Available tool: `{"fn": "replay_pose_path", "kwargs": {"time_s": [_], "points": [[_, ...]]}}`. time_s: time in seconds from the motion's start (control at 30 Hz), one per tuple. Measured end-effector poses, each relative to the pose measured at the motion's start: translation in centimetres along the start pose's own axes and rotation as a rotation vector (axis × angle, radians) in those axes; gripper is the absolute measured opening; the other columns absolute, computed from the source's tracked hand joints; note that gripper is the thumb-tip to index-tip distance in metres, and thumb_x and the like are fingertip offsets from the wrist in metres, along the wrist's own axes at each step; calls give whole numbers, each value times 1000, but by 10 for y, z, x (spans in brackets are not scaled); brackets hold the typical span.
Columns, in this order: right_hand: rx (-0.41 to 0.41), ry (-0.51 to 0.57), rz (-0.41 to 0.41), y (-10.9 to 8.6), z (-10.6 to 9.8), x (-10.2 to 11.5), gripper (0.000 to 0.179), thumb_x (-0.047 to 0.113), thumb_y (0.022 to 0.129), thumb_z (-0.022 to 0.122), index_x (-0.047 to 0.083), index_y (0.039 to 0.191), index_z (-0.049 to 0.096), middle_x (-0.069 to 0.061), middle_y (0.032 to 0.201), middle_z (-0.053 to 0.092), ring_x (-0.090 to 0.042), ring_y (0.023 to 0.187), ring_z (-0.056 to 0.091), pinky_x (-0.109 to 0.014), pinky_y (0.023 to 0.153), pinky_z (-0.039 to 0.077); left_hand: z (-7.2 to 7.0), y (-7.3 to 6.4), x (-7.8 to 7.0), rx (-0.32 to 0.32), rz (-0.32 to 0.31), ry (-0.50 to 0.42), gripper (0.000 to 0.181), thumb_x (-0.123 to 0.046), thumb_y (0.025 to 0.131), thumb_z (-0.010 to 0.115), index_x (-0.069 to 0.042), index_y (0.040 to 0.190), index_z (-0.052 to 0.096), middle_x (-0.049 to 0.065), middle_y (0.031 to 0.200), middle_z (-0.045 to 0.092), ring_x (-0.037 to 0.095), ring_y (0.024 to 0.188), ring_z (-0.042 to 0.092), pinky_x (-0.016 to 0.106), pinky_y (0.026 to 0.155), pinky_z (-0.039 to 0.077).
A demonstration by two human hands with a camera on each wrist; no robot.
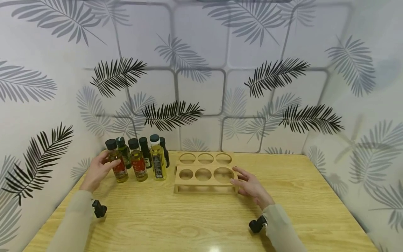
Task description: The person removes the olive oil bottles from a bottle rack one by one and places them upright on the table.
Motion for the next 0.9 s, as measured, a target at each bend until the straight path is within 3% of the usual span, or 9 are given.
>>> {"fn": "replay_pose_path", "kwargs": {"time_s": [0.2,0.33,0.6,0.9], "points": [[-3,2,6,-2,1,0,68,32,91,71,27,151,40,-21,159,26,-38,146,27,-49,99,50,-3,2,0,36,-5,-21,87,-41,96,63,-5,158,13,24,163,5,52,144,16,69,109,25],[-1,6,-2,-1,1,1,67,31,92,70,26,152,39,-22,159,25,-39,146,25,-50,99,49,-6,4,-1,47,22,-24,82,-37,96,64,-4,157,20,25,162,10,52,143,19,68,109,27],[-13,15,2,1,0,1,66,32,91,71,27,151,41,-22,158,26,-40,144,30,-49,99,50,-11,6,-3,92,12,39,82,-40,96,63,-3,156,21,26,161,11,51,146,10,71,108,22],[-10,20,8,1,0,1,66,31,92,70,27,151,40,-22,159,25,-40,144,29,-51,100,48,-14,6,-6,119,0,73,85,-44,96,61,-2,157,18,27,161,11,52,145,11,72,107,24]]}}
Point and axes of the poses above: each hand's wrist, its own y-axis towards the middle knuckle, its own z-axis out of the palm, x = y × z, the point moved 4 cm from there along y, towards the middle knuckle
